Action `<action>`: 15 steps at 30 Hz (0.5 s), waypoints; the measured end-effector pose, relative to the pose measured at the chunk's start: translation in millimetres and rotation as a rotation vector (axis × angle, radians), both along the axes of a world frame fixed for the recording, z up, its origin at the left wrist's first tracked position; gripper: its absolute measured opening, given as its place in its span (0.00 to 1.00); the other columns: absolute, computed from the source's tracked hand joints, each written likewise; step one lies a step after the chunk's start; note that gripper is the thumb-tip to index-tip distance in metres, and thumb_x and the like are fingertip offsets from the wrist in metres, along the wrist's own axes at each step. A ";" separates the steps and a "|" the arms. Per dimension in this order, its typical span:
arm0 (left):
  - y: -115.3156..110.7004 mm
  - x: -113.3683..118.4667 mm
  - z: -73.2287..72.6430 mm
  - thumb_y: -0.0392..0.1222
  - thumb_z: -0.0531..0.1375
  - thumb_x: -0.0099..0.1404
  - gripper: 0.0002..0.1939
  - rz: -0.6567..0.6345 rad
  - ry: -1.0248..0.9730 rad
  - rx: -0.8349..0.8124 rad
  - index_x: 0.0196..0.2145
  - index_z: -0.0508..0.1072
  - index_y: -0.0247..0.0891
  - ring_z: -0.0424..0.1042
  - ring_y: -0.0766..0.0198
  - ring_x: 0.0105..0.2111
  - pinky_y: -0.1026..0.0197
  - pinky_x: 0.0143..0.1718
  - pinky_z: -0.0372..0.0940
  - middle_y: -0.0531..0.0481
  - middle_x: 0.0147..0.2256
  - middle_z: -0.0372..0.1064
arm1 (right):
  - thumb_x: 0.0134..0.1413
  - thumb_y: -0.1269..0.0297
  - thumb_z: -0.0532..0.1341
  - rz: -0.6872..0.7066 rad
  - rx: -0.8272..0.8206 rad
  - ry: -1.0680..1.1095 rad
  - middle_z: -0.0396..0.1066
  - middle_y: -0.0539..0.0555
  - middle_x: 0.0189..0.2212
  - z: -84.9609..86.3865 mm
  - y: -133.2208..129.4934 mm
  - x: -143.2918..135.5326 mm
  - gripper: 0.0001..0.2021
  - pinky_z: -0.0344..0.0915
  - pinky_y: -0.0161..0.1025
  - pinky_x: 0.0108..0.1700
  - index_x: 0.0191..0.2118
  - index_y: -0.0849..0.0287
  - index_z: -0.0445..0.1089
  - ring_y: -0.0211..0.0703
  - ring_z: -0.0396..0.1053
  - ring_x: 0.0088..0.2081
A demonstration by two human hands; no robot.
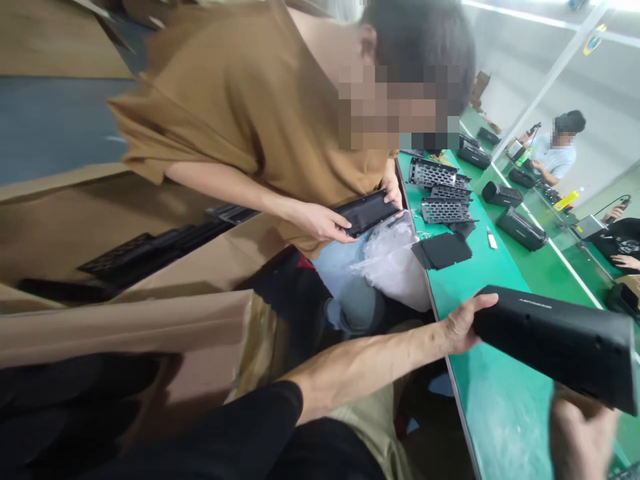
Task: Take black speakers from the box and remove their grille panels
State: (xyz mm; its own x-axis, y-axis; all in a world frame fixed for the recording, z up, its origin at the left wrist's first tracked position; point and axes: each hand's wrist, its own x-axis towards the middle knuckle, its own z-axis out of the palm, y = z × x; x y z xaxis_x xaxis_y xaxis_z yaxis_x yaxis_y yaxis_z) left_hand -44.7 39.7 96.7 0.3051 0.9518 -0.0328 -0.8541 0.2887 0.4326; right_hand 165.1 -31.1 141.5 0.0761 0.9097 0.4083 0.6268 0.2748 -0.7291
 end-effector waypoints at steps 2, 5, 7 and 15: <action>-10.3 16.1 -10.0 0.77 0.73 0.46 0.49 -0.261 -0.008 0.012 0.55 0.81 0.38 0.77 0.45 0.53 0.46 0.54 0.72 0.39 0.54 0.80 | 0.61 0.36 0.69 0.024 -0.001 0.048 0.74 0.63 0.44 -3.3 8.6 -16.4 0.43 0.75 0.69 0.55 0.70 0.64 0.66 0.70 0.76 0.48; -19.4 10.1 -8.8 0.83 0.72 0.44 0.68 -0.267 0.236 0.055 0.73 0.67 0.42 0.67 0.32 0.68 0.34 0.64 0.67 0.32 0.73 0.62 | 0.48 0.36 0.77 0.035 0.067 0.028 0.72 0.69 0.58 15.3 12.0 -21.2 0.61 0.72 0.69 0.59 0.78 0.64 0.53 0.73 0.73 0.57; -19.5 -13.2 4.3 0.84 0.73 0.42 0.78 -0.075 0.394 0.132 0.80 0.52 0.43 0.60 0.29 0.74 0.32 0.68 0.64 0.29 0.79 0.48 | 0.45 0.33 0.78 0.025 0.073 -0.138 0.66 0.72 0.66 34.6 7.7 -12.1 0.67 0.70 0.71 0.61 0.81 0.61 0.48 0.77 0.70 0.62; 3.5 -55.4 31.5 0.63 0.83 0.43 0.66 0.074 0.840 0.717 0.75 0.66 0.48 0.63 0.35 0.72 0.39 0.75 0.57 0.40 0.71 0.64 | 0.64 0.35 0.60 0.177 0.088 -0.784 0.73 0.64 0.61 45.8 4.8 1.0 0.47 0.76 0.56 0.42 0.81 0.53 0.52 0.68 0.78 0.53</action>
State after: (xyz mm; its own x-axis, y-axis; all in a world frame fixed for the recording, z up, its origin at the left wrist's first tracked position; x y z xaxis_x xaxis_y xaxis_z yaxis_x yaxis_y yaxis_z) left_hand -100.1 43.2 128.2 0.3856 0.8478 0.3640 -0.2154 -0.3009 0.9290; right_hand 166.0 -26.4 187.2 -0.4043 0.8434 0.3538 0.8886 0.4539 -0.0666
